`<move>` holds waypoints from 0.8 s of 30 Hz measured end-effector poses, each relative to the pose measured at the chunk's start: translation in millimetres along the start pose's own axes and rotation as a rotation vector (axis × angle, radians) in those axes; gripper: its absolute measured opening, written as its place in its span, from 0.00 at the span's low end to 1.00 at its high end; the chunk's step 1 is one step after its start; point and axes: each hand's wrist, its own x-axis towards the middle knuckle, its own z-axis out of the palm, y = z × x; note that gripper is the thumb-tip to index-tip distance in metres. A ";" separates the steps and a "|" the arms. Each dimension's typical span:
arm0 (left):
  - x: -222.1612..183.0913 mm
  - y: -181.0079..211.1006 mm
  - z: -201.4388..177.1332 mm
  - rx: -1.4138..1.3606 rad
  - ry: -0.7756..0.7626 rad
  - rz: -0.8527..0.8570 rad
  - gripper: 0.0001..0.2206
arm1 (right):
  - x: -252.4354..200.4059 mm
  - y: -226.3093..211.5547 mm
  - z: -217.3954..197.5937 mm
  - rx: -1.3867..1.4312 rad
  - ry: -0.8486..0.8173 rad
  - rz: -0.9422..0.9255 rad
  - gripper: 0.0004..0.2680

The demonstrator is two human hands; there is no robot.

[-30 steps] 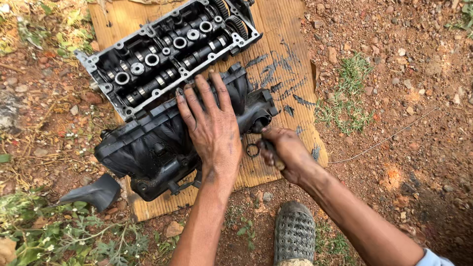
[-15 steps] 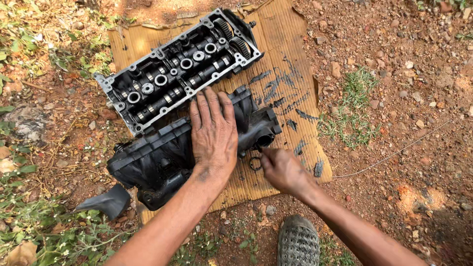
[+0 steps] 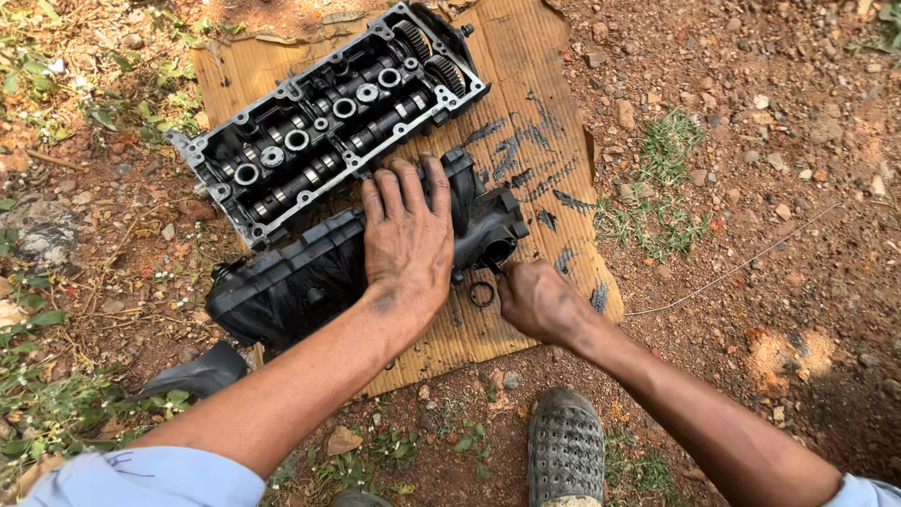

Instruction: The person scrapes carbon and grime from an intake manifold and a cylinder head using a small metal blade and their hands.

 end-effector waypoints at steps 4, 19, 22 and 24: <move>-3.2 5.8 5.3 0.227 0.161 0.045 0.37 | -4.2 4.4 -7.8 -0.064 0.234 0.043 0.10; -2.8 0.0 17.6 0.110 0.249 0.069 0.43 | 0.1 -17.1 -10.7 0.354 0.076 0.280 0.11; 3.1 3.2 20.4 0.072 0.294 0.037 0.46 | -13.0 -17.1 -5.0 0.058 0.212 0.167 0.13; 4.6 8.5 25.6 0.164 0.340 0.049 0.41 | -16.1 -25.5 7.9 -0.082 0.163 0.149 0.13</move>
